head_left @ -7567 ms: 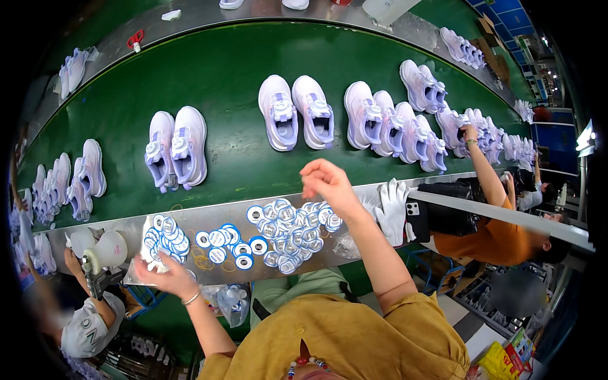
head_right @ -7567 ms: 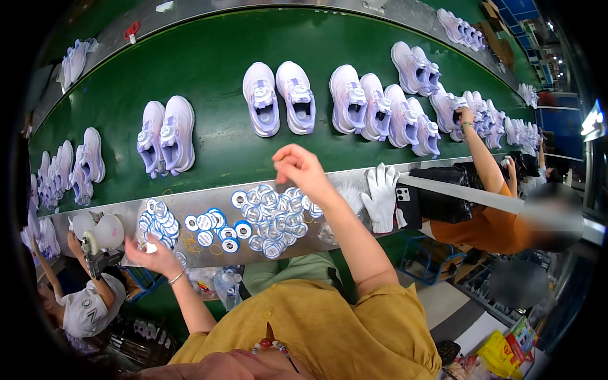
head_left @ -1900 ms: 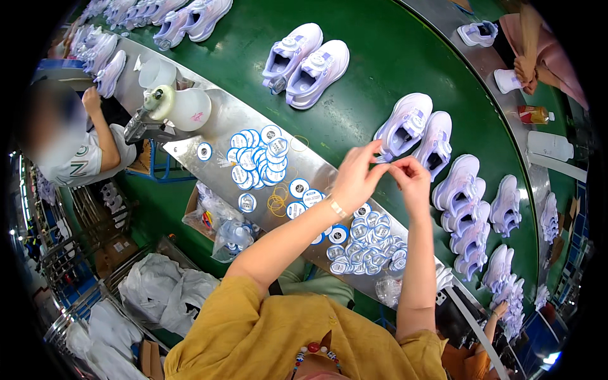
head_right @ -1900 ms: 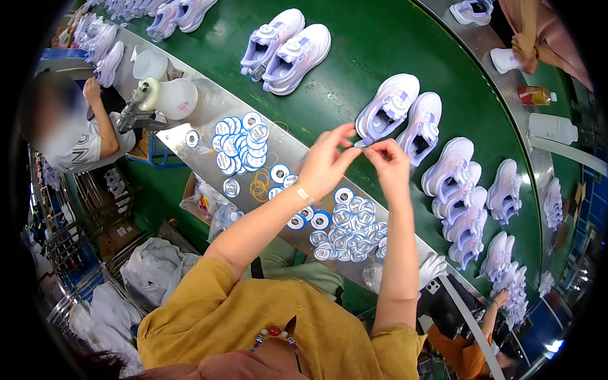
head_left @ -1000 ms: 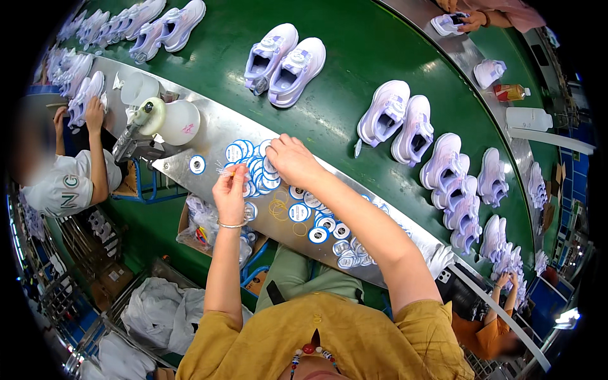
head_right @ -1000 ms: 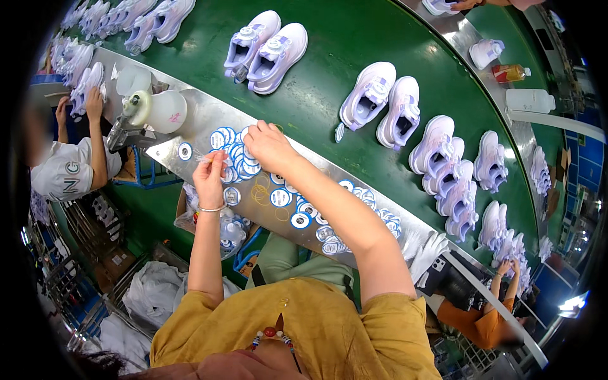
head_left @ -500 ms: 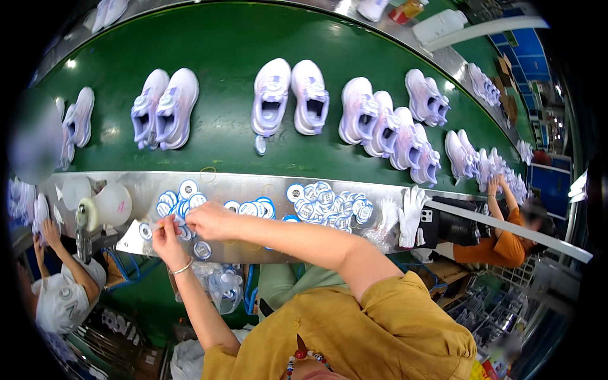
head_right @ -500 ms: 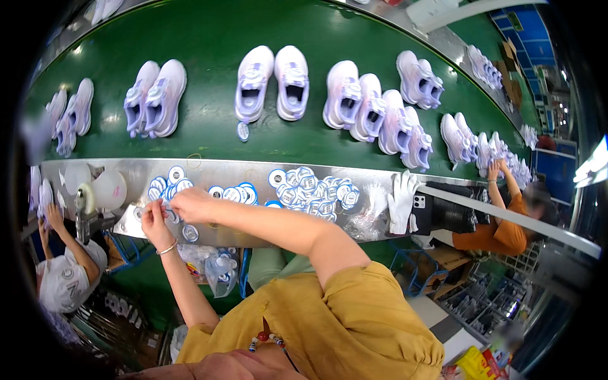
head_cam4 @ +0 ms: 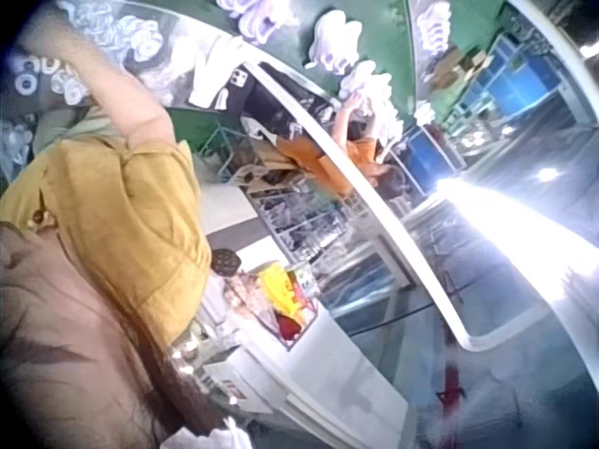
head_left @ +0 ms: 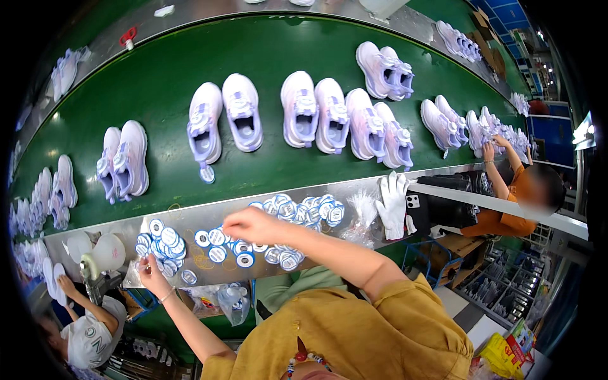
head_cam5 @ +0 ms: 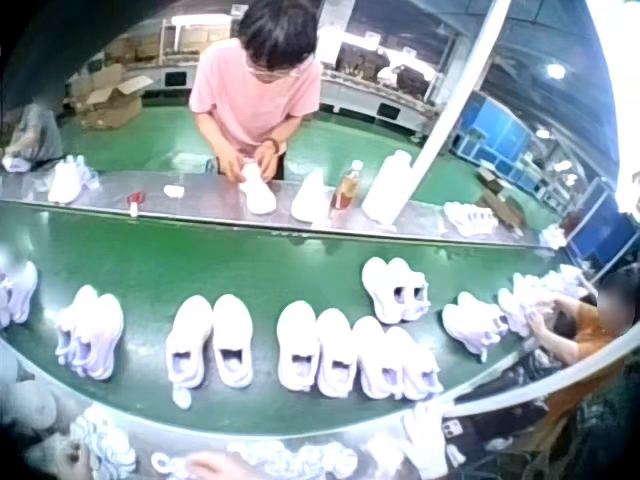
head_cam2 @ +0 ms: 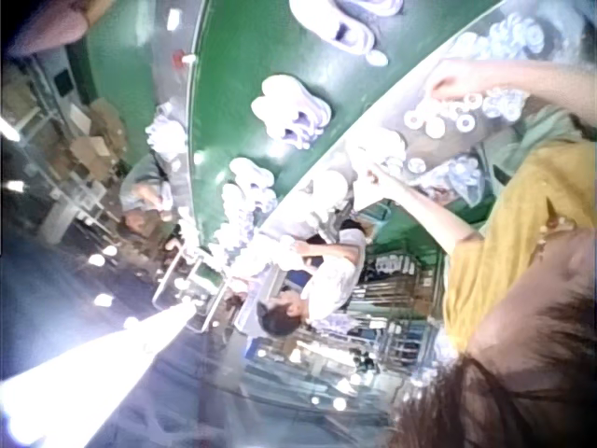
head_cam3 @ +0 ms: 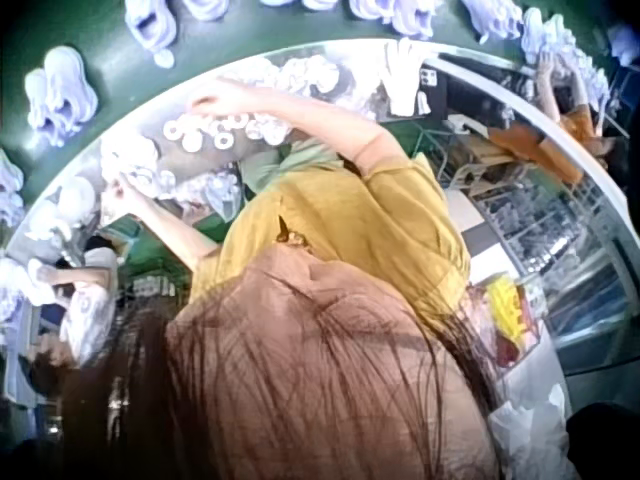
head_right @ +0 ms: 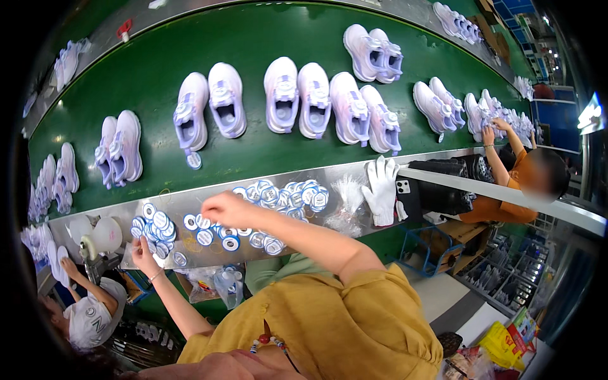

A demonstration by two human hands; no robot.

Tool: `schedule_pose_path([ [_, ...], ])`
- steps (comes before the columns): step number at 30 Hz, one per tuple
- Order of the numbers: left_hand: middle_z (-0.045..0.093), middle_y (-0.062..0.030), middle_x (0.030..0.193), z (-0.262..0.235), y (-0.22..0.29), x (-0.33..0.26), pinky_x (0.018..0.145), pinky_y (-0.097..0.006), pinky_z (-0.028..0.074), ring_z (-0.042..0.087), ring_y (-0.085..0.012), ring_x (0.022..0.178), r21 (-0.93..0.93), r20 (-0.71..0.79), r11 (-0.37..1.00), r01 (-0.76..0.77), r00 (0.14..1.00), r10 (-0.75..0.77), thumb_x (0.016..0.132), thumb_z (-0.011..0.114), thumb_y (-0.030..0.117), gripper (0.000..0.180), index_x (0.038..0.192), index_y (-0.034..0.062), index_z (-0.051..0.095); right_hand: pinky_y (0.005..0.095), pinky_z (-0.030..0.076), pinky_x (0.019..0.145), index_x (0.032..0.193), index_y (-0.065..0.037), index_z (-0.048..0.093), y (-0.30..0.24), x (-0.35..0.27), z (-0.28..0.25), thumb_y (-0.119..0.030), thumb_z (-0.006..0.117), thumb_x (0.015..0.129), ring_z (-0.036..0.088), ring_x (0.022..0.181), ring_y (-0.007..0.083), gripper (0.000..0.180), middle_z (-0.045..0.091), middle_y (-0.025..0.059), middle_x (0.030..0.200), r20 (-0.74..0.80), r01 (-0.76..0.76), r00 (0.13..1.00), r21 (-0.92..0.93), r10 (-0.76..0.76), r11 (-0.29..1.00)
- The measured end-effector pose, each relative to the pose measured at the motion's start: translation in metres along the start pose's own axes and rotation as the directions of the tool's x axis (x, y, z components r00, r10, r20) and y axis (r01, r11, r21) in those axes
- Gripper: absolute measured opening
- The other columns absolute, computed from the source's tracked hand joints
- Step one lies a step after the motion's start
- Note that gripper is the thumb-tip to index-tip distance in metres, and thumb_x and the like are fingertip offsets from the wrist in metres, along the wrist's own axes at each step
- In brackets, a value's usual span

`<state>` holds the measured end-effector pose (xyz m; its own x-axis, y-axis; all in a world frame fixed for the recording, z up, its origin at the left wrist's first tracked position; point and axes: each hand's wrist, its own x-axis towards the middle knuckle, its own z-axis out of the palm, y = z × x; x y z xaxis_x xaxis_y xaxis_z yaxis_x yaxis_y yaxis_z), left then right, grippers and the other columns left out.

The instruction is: The person attaches small circular tags to the tongue of light purple sneakers on a moving conveyor belt. They pick up tags from a pile, place them on each shoe, and move the shoes along the line.

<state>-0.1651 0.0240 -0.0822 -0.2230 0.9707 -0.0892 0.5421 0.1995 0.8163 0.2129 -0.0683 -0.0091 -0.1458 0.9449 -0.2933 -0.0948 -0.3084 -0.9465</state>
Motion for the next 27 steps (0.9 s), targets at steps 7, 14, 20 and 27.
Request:
schedule_pose_path([
  [7, 0.059, -0.0076, 0.102, 0.158, 0.177, -0.103, 0.077, -0.028, 0.045, 0.055, -0.015, 0.089, -0.065, 0.117, 0.965, -0.256, 0.958, 0.262, 0.089, 0.056, 0.007, 0.023, 0.111, 0.0013, 0.056, 0.0176, 0.036, 0.056, 0.096, -0.002, 0.063, 0.009, -0.084, -0.15, -0.011, 0.06, 0.089, 0.046, 0.065, 0.0005, 0.012, 0.057, -0.0059, 0.072, -0.606, 0.015, 0.793, 0.128, 0.066, 0.992],
  [14, 0.064, -0.0102, 0.099, 0.347, 0.237, -0.16, 0.074, -0.027, 0.051, 0.063, -0.0169, 0.089, -0.369, 0.791, 0.824, 0.431, 0.611, 0.034, 0.088, 0.06, 0.007, 0.022, 0.107, -0.0014, 0.054, 0.0199, 0.033, 0.05, 0.09, 0.001, 0.063, 0.05, -0.106, -0.186, -0.01, 0.061, 0.088, 0.041, 0.058, 0.0012, 0.012, 0.053, -0.0039, 0.064, -0.736, -0.018, 0.674, 0.069, 0.063, 0.997],
  [20, 0.064, -0.006, 0.083, 0.355, 0.229, -0.157, 0.065, -0.024, 0.049, 0.06, -0.0119, 0.072, -0.371, 0.805, 0.723, 0.583, 0.59, -0.063, 0.086, 0.062, 0.007, 0.013, 0.097, 0.0005, 0.06, 0.0203, 0.031, 0.048, 0.093, 0.001, 0.064, 0.057, -0.104, -0.188, -0.01, 0.061, 0.087, 0.039, 0.057, 0.0012, 0.012, 0.051, -0.0051, 0.062, -0.722, 0.004, 0.689, 0.085, 0.059, 0.996],
  [27, 0.065, -0.012, 0.091, 0.352, 0.228, -0.151, 0.068, -0.026, 0.053, 0.063, -0.0164, 0.076, -0.369, 0.813, 0.701, 0.611, 0.578, -0.075, 0.089, 0.057, 0.005, 0.01, 0.095, -0.0024, 0.06, 0.0166, 0.036, 0.058, 0.095, 0.001, 0.064, 0.07, -0.101, -0.187, -0.007, 0.059, 0.089, 0.045, 0.065, 0.0004, 0.011, 0.057, -0.0058, 0.073, -0.782, 0.016, 0.608, 0.181, 0.134, 0.983],
])
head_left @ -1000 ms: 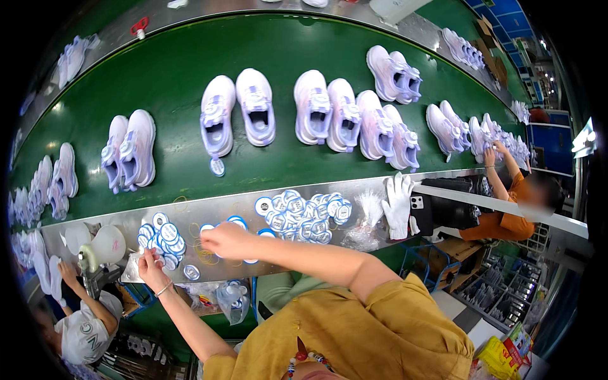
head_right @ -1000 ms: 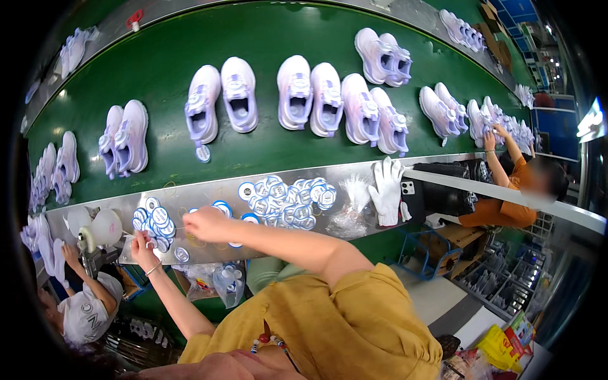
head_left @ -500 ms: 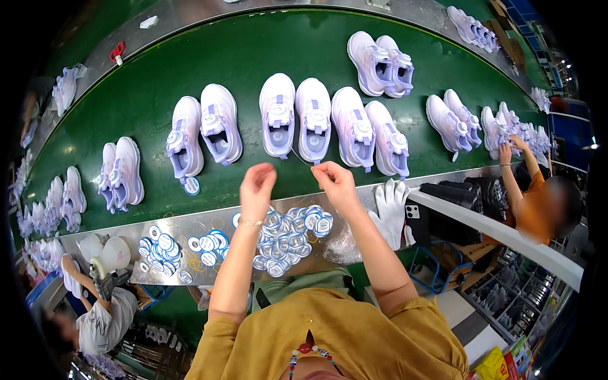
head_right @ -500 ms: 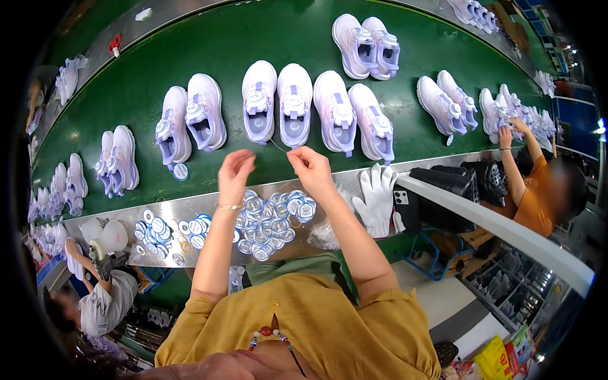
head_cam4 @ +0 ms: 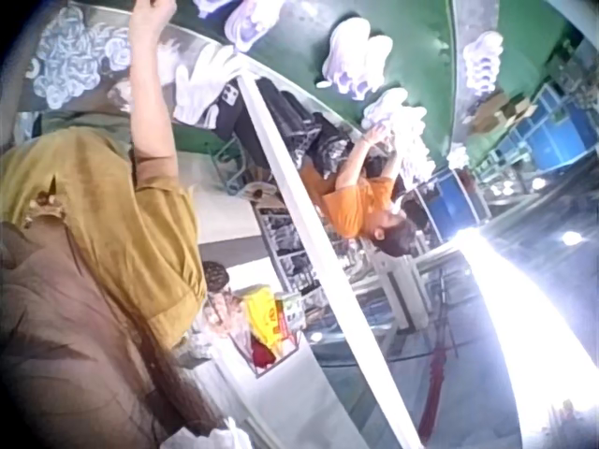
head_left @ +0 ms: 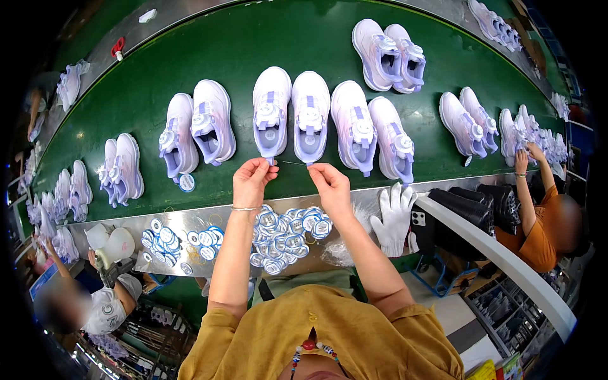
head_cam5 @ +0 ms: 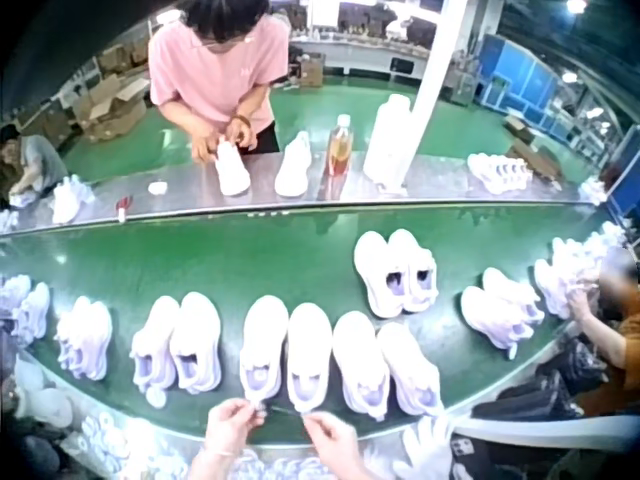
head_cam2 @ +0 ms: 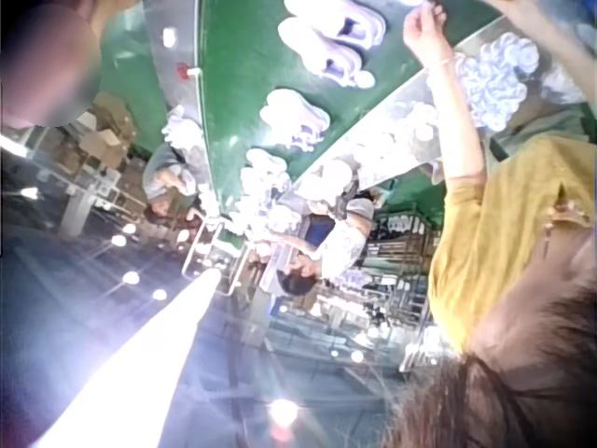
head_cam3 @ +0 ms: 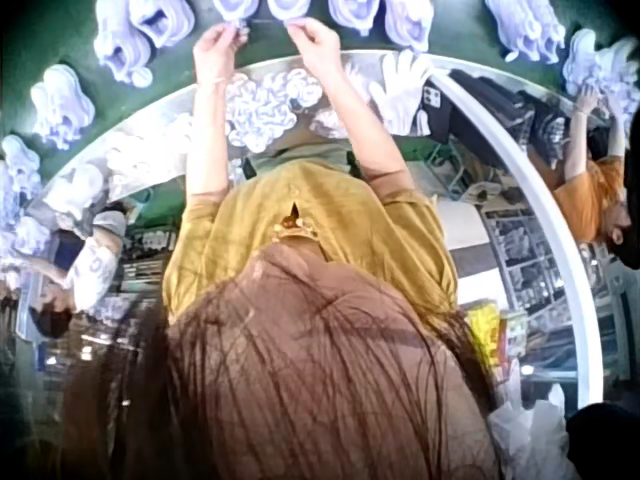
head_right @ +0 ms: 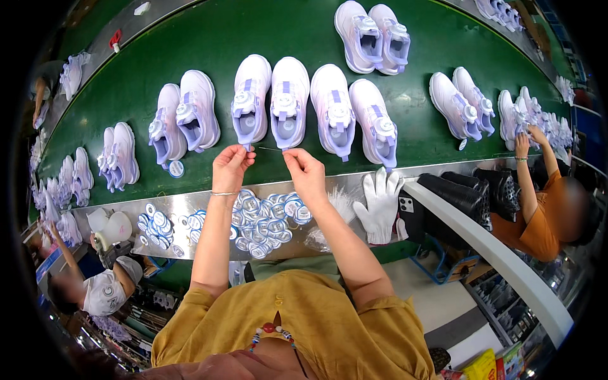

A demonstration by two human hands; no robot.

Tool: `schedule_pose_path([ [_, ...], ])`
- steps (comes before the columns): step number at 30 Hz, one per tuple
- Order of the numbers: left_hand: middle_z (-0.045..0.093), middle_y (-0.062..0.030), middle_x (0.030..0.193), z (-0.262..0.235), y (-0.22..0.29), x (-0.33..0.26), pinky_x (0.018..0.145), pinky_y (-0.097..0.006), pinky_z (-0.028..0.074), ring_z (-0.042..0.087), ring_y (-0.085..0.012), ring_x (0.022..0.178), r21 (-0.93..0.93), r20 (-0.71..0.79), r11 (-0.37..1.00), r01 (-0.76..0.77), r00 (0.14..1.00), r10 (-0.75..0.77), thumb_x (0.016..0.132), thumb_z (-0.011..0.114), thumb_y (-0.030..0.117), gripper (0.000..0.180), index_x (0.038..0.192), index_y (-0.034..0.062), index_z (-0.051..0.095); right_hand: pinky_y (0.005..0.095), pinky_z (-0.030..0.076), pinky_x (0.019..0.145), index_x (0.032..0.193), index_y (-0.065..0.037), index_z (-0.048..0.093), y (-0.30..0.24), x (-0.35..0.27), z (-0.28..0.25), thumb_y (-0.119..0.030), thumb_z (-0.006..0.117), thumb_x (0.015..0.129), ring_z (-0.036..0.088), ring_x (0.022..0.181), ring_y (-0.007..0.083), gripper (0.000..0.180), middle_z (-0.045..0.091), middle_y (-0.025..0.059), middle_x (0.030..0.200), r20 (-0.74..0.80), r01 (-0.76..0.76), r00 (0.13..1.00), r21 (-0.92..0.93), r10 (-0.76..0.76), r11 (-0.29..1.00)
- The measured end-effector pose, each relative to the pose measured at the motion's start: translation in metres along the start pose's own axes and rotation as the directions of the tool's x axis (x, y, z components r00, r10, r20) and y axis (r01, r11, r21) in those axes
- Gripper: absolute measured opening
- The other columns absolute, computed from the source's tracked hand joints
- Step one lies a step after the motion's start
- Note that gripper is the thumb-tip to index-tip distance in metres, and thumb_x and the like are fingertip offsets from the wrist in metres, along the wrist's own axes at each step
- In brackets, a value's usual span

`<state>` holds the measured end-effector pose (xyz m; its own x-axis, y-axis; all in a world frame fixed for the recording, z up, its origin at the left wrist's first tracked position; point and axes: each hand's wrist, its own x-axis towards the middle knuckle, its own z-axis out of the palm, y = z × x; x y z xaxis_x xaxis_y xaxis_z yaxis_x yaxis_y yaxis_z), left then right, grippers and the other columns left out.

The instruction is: The person attaches small circular tags to the tongue of light purple sneakers on a moving conveyor belt. They pick up tags from a pile, place them on each shoe, and move the shoes along the line.

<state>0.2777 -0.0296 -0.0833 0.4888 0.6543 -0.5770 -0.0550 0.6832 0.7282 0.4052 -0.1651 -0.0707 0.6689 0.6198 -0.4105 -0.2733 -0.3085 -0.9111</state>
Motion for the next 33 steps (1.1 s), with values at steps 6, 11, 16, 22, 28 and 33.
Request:
schedule_pose_path([
  [6, 0.065, -0.013, 0.092, 0.002, 0.003, 0.0, 0.069, -0.026, 0.053, 0.063, -0.0164, 0.076, 0.005, 0.013, 1.0, 0.003, 1.0, -0.003, 0.09, 0.056, 0.006, 0.011, 0.097, -0.0029, 0.058, 0.0156, 0.036, 0.058, 0.096, 0.001, 0.064, 0.004, -0.001, 0.015, -0.008, 0.059, 0.09, 0.046, 0.066, 0.0, 0.011, 0.057, -0.0059, 0.075, -0.019, -0.039, 0.999, 0.08, 0.04, 0.996],
  [11, 0.065, -0.0125, 0.091, 0.002, 0.005, 0.0, 0.068, -0.026, 0.052, 0.062, -0.0157, 0.076, 0.024, 0.023, 1.0, 0.006, 1.0, -0.007, 0.09, 0.057, 0.006, 0.012, 0.098, -0.0032, 0.058, 0.0155, 0.036, 0.058, 0.096, 0.001, 0.064, 0.01, -0.005, 0.026, -0.008, 0.06, 0.089, 0.045, 0.066, -0.0003, 0.011, 0.056, -0.0064, 0.074, -0.013, -0.043, 0.999, 0.086, 0.045, 0.995],
  [16, 0.066, -0.0121, 0.089, -0.004, 0.001, 0.004, 0.064, -0.023, 0.051, 0.062, -0.0147, 0.074, 0.05, 0.038, 0.999, -0.009, 0.999, 0.007, 0.089, 0.058, 0.005, 0.011, 0.096, -0.0035, 0.06, 0.0206, 0.032, 0.047, 0.09, 0.0, 0.066, 0.009, 0.0, 0.04, -0.011, 0.062, 0.087, 0.04, 0.054, 0.0017, 0.012, 0.053, -0.0044, 0.06, -0.024, 0.02, 1.0, 0.062, -0.019, 0.998],
  [22, 0.062, -0.0045, 0.074, -0.004, 0.003, 0.002, 0.049, -0.019, 0.041, 0.052, -0.0062, 0.057, 0.491, -0.042, 0.852, -0.184, 0.971, 0.234, 0.087, 0.063, 0.011, 0.011, 0.086, 0.0003, 0.062, 0.0299, 0.044, 0.058, 0.096, 0.0, 0.054, -0.008, -0.01, 0.021, -0.004, 0.061, 0.078, 0.053, 0.062, 0.0153, 0.02, 0.055, 0.0069, 0.071, 0.196, 0.021, 0.98, -0.203, 0.02, 0.979],
  [28, 0.061, -0.0044, 0.073, -0.013, 0.012, -0.002, 0.046, -0.019, 0.04, 0.05, -0.0066, 0.054, 0.402, -0.087, 0.901, -0.161, 0.973, 0.213, 0.088, 0.062, 0.013, 0.014, 0.085, 0.0001, 0.06, 0.0273, 0.046, 0.064, 0.095, 0.0, 0.057, -0.018, -0.012, 0.004, -0.002, 0.06, 0.082, 0.057, 0.073, 0.014, 0.013, 0.06, 0.0074, 0.085, 0.293, 0.518, 0.847, -0.271, -0.443, 0.811],
  [33, 0.062, -0.0059, 0.075, -0.018, 0.013, 0.002, 0.046, -0.02, 0.043, 0.054, -0.0087, 0.055, 0.201, -0.123, 0.978, -0.062, 0.988, 0.088, 0.09, 0.059, 0.015, 0.015, 0.088, -0.0006, 0.057, 0.0255, 0.046, 0.066, 0.101, -0.001, 0.061, -0.06, -0.013, -0.004, -0.004, 0.059, 0.086, 0.06, 0.077, 0.01, 0.016, 0.065, 0.0062, 0.086, 0.409, 0.19, 0.909, -0.242, -0.078, 0.952],
])
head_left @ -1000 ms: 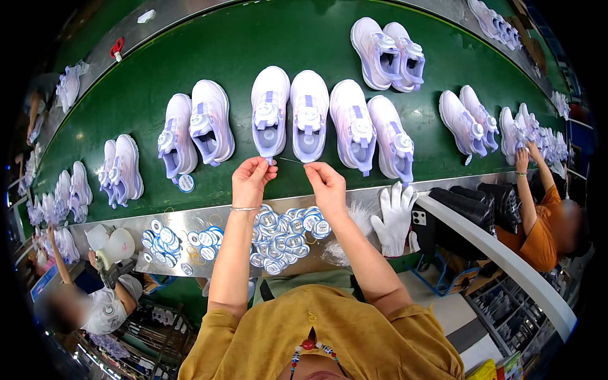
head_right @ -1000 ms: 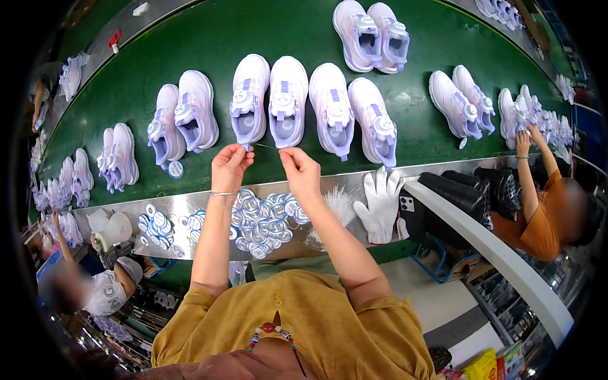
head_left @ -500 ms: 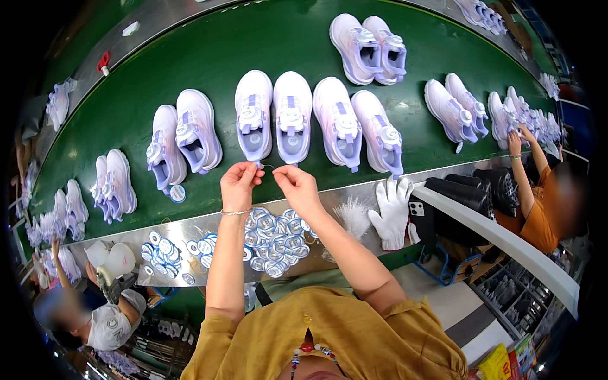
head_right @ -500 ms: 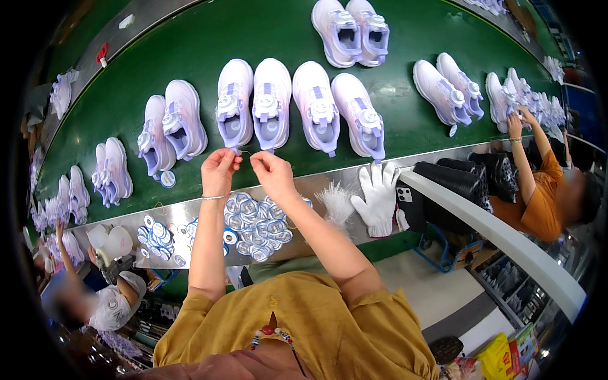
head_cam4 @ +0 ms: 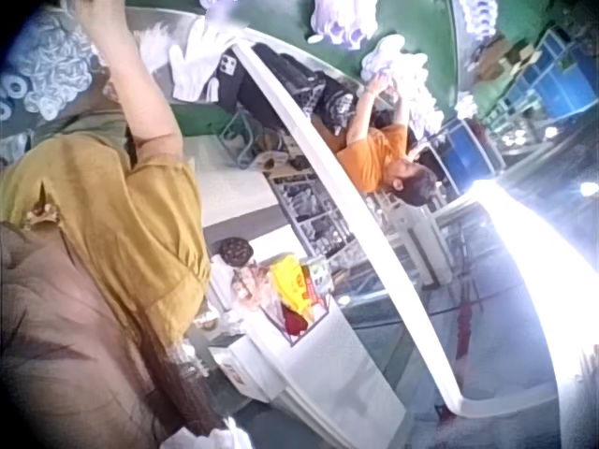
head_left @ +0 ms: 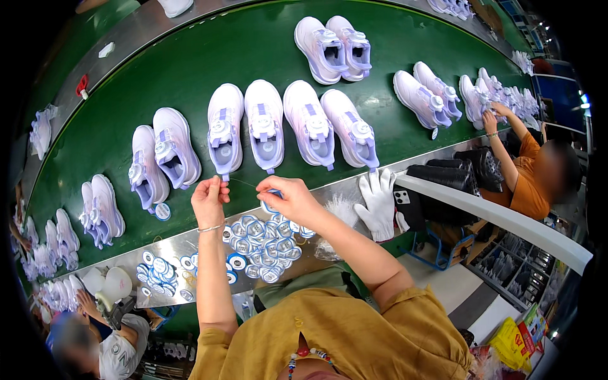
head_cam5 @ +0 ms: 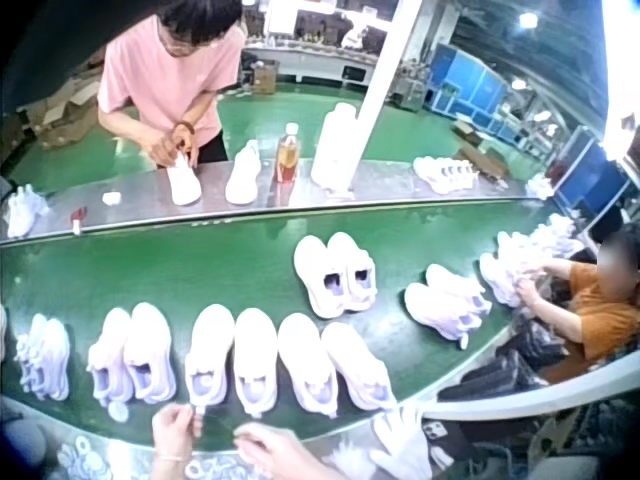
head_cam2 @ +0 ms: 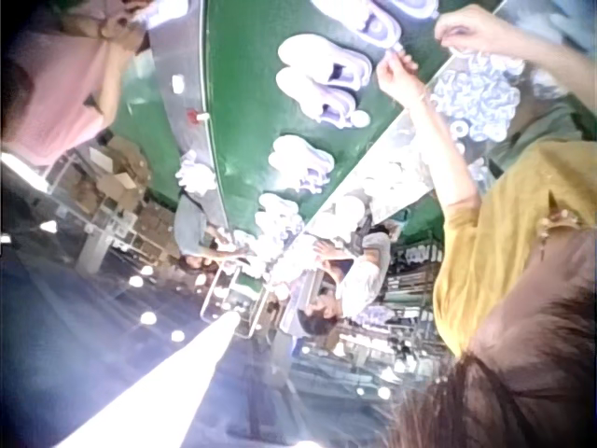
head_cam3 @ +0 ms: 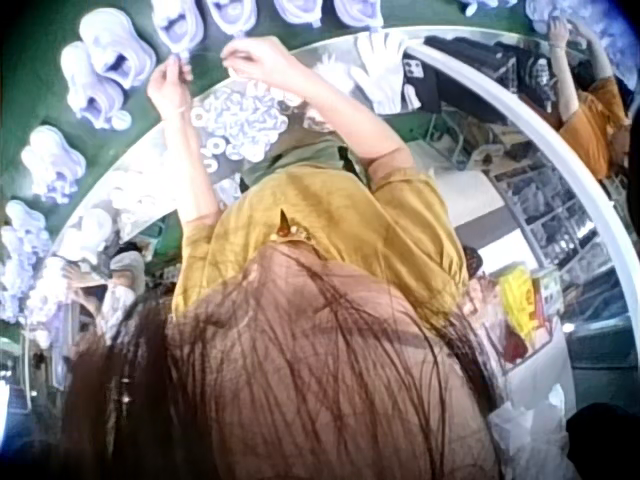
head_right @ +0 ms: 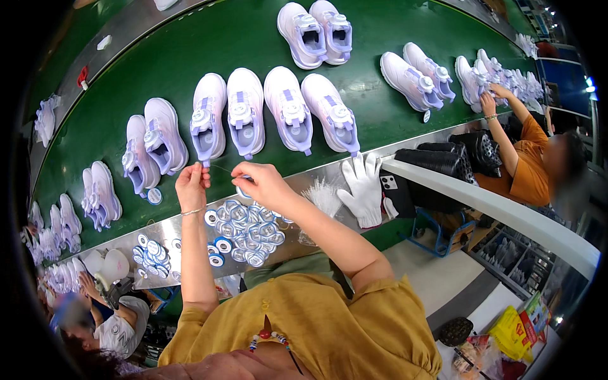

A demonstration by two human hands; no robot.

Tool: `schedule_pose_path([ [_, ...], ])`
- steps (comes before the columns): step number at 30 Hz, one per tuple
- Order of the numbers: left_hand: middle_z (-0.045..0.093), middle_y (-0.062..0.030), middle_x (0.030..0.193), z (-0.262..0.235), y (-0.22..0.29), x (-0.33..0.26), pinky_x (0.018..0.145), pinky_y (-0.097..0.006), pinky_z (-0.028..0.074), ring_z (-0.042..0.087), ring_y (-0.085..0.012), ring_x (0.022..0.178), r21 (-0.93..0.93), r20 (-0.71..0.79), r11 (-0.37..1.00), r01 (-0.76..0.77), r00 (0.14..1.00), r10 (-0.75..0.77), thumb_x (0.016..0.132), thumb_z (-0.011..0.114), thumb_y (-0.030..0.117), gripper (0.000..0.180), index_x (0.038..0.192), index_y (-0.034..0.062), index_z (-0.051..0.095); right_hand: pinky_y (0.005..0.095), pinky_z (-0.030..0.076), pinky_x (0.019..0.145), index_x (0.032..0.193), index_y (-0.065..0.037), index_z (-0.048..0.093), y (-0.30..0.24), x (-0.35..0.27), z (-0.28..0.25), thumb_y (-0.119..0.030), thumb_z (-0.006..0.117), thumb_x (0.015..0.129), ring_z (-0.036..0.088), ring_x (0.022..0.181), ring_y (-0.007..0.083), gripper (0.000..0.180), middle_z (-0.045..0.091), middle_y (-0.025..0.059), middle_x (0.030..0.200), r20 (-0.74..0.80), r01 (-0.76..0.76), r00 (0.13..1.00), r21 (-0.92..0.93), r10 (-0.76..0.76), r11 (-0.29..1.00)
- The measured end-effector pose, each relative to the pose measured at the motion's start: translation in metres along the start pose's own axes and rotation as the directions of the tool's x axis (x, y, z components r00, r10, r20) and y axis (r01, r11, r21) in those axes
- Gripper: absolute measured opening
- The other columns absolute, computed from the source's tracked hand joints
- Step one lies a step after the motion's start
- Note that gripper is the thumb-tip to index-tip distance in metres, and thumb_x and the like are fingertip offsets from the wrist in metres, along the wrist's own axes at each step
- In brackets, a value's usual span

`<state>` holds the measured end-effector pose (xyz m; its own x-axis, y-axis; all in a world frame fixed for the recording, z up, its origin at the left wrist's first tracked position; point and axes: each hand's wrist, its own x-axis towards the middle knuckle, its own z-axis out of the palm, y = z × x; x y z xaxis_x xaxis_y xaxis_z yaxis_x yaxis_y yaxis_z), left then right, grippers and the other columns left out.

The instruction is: The person attaches small circular tags to the tongue of light purple sneakers on a moving conveyor belt. They pick up tags from a pile, place them on each shoe, and move the shoes along the line.

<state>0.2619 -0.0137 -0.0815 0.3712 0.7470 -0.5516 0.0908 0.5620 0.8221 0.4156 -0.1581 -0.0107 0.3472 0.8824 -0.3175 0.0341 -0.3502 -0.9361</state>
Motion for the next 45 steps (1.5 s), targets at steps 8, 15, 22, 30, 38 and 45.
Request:
schedule_pose_path([
  [8, 0.062, -0.0064, 0.079, 0.004, 0.027, -0.033, 0.047, -0.019, 0.042, 0.056, -0.0092, 0.061, 0.223, -0.021, 0.966, -0.133, 0.99, 0.141, 0.092, 0.057, 0.018, 0.018, 0.088, 0.0005, 0.056, 0.0236, 0.047, 0.066, 0.097, 0.002, 0.064, 0.015, 0.025, 0.013, -0.006, 0.061, 0.084, 0.058, 0.075, 0.0068, 0.016, 0.067, 0.0046, 0.081, 0.093, -0.071, 0.995, 0.297, 0.045, 0.952],
  [15, 0.064, -0.0065, 0.084, 0.01, 0.022, -0.03, 0.05, -0.019, 0.041, 0.056, -0.0076, 0.067, 0.323, -0.041, 0.903, -0.282, 0.949, 0.311, 0.092, 0.057, 0.017, 0.017, 0.091, -0.0004, 0.058, 0.0332, 0.048, 0.067, 0.089, -0.002, 0.059, 0.003, 0.049, 0.045, -0.005, 0.064, 0.079, 0.06, 0.074, 0.0226, 0.011, 0.06, 0.007, 0.08, -0.133, 0.25, 0.942, -0.331, -0.308, 0.91],
  [22, 0.062, -0.0066, 0.074, 0.015, 0.047, -0.008, 0.041, -0.017, 0.035, 0.046, -0.0047, 0.05, -0.092, 0.021, 0.977, -0.192, 0.981, 0.195, 0.091, 0.057, 0.012, 0.012, 0.086, 0.0012, 0.056, 0.0274, 0.045, 0.062, 0.086, -0.003, 0.06, -0.001, 0.063, 0.046, -0.004, 0.065, 0.078, 0.056, 0.073, 0.0144, 0.009, 0.058, 0.004, 0.08, -0.158, 0.218, 0.966, 0.065, -0.206, 0.974],
  [30, 0.054, 0.0012, 0.079, 0.001, 0.043, -0.016, 0.058, -0.019, 0.037, 0.046, -0.0062, 0.066, -0.014, 0.224, 0.995, -0.102, 0.969, 0.103, 0.088, 0.056, 0.003, 0.028, 0.115, 0.0008, 0.062, 0.0205, 0.046, 0.067, 0.089, 0.001, 0.064, 0.004, 0.082, 0.029, -0.004, 0.065, 0.083, 0.056, 0.074, 0.0066, 0.008, 0.063, 0.0018, 0.083, 0.072, -0.029, 0.997, 0.323, 0.006, 0.946],
  [38, 0.057, 0.0025, 0.083, -0.001, 0.043, -0.015, 0.063, -0.018, 0.037, 0.049, -0.0046, 0.074, 0.041, 0.282, 0.988, -0.151, 0.95, 0.134, 0.083, 0.058, -0.002, 0.039, 0.121, 0.0042, 0.059, 0.0237, 0.044, 0.061, 0.08, 0.0, 0.065, -0.002, 0.09, 0.023, -0.003, 0.069, 0.076, 0.053, 0.067, 0.0092, 0.007, 0.056, 0.0033, 0.079, 0.172, 0.115, 0.974, 0.184, -0.147, 0.976],
  [45, 0.062, -0.0006, 0.084, 0.003, 0.041, -0.015, 0.062, -0.019, 0.041, 0.054, -0.0057, 0.072, 0.044, 0.266, 0.992, -0.115, 0.959, 0.099, 0.08, 0.06, -0.005, 0.042, 0.122, 0.0019, 0.056, 0.0236, 0.045, 0.062, 0.078, 0.001, 0.064, 0.006, 0.09, 0.024, -0.001, 0.069, 0.076, 0.056, 0.069, 0.0094, 0.006, 0.061, 0.0043, 0.075, 0.267, -0.027, 0.961, 0.337, -0.068, 0.941],
])
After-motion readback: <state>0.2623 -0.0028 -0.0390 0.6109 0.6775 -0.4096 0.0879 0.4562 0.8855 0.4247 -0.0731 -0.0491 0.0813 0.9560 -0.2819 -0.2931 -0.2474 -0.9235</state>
